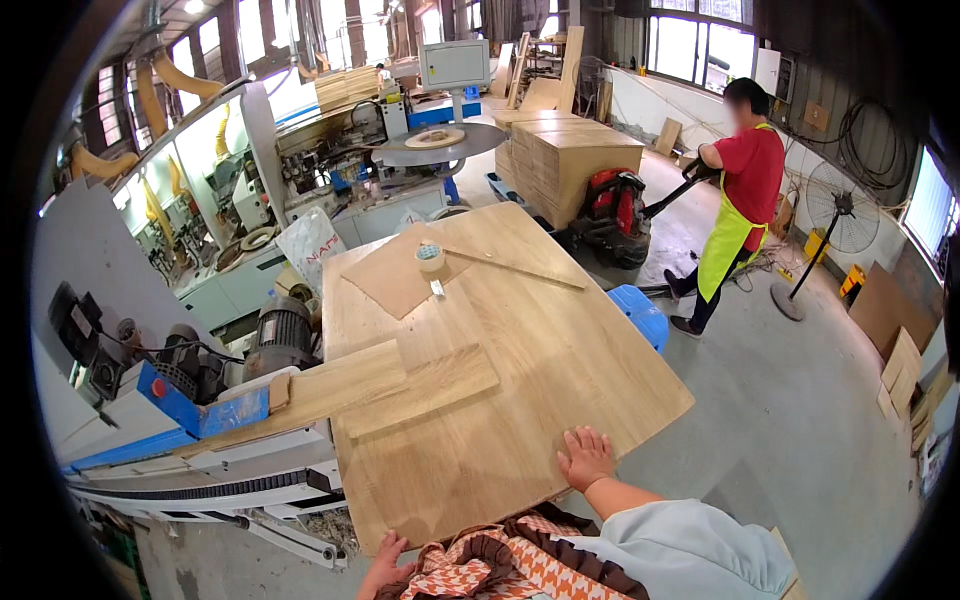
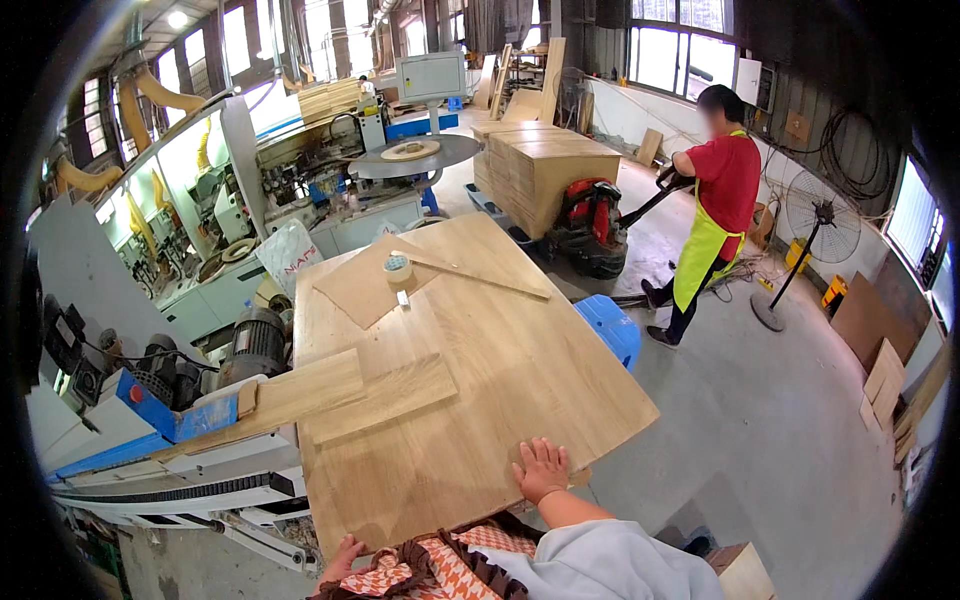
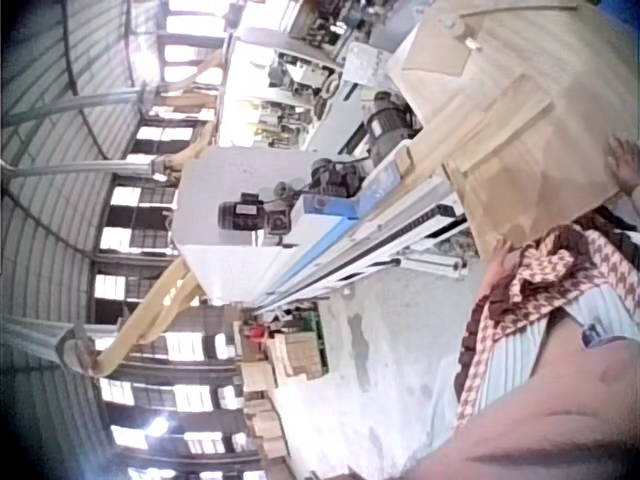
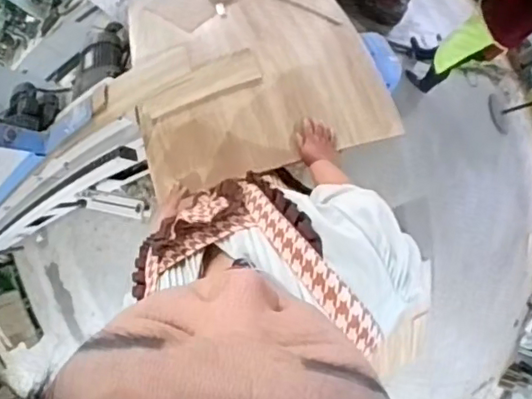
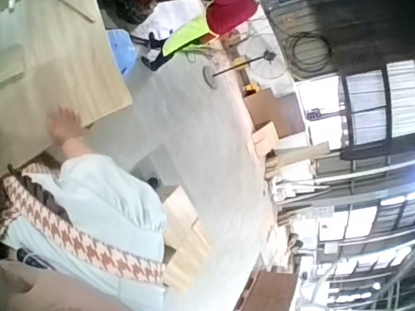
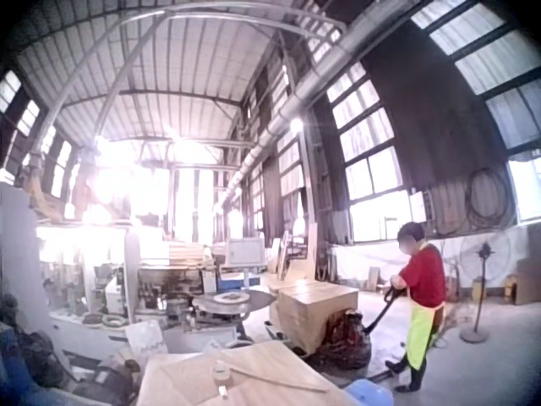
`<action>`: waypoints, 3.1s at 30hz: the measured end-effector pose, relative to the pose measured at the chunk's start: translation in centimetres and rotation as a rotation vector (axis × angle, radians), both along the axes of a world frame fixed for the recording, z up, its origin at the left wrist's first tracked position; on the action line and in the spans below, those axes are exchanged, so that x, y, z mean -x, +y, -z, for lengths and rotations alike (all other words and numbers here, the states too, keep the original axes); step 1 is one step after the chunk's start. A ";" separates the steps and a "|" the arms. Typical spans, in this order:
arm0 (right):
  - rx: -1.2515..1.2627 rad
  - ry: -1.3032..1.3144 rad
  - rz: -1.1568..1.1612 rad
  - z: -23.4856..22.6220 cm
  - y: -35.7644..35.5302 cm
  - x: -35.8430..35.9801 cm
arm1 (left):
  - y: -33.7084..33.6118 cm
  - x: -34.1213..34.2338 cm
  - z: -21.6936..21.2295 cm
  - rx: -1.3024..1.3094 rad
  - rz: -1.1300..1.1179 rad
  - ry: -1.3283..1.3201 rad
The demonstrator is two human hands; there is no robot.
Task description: The person takes wooden boards from a worktable and stacks them onto a pallet by hand.
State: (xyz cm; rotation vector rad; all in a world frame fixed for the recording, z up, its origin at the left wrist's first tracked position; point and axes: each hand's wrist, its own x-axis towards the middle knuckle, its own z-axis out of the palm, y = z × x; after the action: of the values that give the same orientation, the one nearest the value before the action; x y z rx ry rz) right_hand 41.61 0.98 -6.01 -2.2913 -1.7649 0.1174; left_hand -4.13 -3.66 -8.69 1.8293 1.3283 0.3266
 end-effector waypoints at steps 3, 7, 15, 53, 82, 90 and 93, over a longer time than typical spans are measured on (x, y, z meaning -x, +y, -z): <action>-0.003 0.015 -0.009 0.0 0.0 0.0 | 0.0 0.5 0.6 0.026 0.004 0.028; -0.006 0.020 -0.010 0.0 -0.1 0.0 | -0.1 0.6 0.7 -0.043 0.043 -0.038; -0.031 0.023 -0.009 -0.2 -0.1 0.1 | -0.4 -0.3 -0.8 -0.003 -0.014 0.008; -0.036 0.001 -0.035 0.4 0.1 0.0 | -0.9 -1.0 -1.7 -0.025 -0.034 0.033; -0.024 -0.017 0.002 0.7 0.0 -0.2 | -0.4 -0.1 2.0 -0.103 0.008 0.083; -0.026 0.002 -0.002 0.3 -0.1 -0.1 | 1.0 3.5 6.7 -0.024 0.129 0.037; -0.024 0.006 -0.003 0.2 -0.1 0.0 | 0.9 3.6 7.0 0.027 0.104 0.048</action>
State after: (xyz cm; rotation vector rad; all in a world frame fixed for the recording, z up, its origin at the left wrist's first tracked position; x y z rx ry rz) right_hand 41.57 0.93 -6.25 -2.2689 -1.7575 0.1030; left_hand -7.78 -2.80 -15.71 1.8858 1.2587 0.2099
